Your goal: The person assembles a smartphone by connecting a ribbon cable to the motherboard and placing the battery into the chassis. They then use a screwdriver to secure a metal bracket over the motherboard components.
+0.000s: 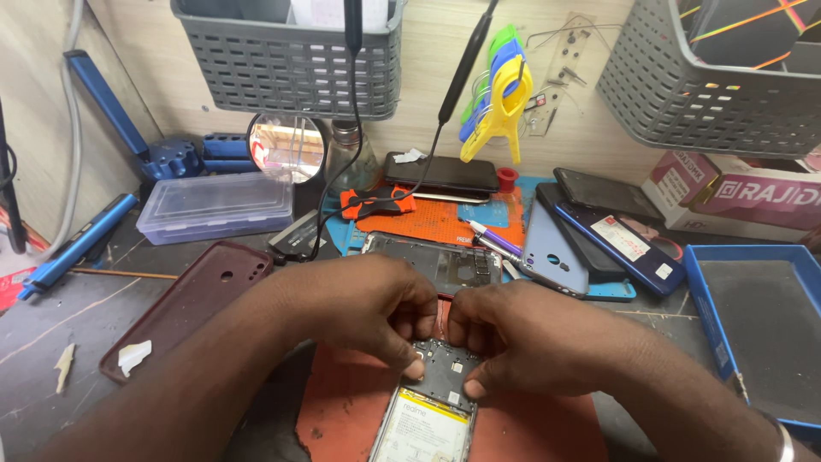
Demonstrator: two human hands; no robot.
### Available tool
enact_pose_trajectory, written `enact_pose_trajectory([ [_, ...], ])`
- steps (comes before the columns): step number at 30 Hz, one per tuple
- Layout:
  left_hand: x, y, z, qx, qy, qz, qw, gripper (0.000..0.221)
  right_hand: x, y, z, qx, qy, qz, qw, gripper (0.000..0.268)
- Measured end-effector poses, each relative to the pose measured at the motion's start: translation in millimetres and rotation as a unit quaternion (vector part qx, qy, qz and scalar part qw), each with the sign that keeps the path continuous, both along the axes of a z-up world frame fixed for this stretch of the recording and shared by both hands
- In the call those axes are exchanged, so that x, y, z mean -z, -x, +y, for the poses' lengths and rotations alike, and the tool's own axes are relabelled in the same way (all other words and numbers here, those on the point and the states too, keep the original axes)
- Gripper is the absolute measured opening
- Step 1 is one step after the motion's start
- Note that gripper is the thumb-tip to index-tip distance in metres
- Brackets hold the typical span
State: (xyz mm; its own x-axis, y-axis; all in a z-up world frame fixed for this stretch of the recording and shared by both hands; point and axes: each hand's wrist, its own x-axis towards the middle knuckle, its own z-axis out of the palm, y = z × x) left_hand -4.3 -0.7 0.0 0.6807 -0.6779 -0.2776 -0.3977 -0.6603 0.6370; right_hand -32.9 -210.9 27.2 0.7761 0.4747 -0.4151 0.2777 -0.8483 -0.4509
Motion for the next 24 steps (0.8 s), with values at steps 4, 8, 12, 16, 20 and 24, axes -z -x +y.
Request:
enact_pose_trajectory([
  [4, -3, 3, -4, 0.004, -0.033, -0.045, 0.998, 0.040, 11, -5, -15, -0.015, -0.042, 0.021, 0.999, 0.044],
  [8, -2, 5, -5, -0.001, -0.048, -0.050, 0.998, 0.042, 21, -19, -37, -0.067, -0.186, 0.099, 0.975, 0.035],
  [12, -2, 5, -3, -0.013, -0.043, -0.034, 0.998, 0.041, 12, -12, -26, -0.006, -0.064, 0.086, 0.994, 0.049],
  [16, 3, 0, -1, 0.001, -0.010, -0.014, 1.000, 0.041, 6, 0, -6, 0.036, -0.050, 0.046, 0.997, 0.045],
  [20, 2, 1, -4, 0.007, -0.016, -0.012, 1.000, 0.044, 2, 4, -2, 0.037, -0.034, 0.029, 0.998, 0.044],
  [24, -3, 7, -13, -0.004, -0.054, -0.046, 0.997, 0.048, 4, 5, -5, 0.024, -0.044, 0.025, 0.998, 0.045],
])
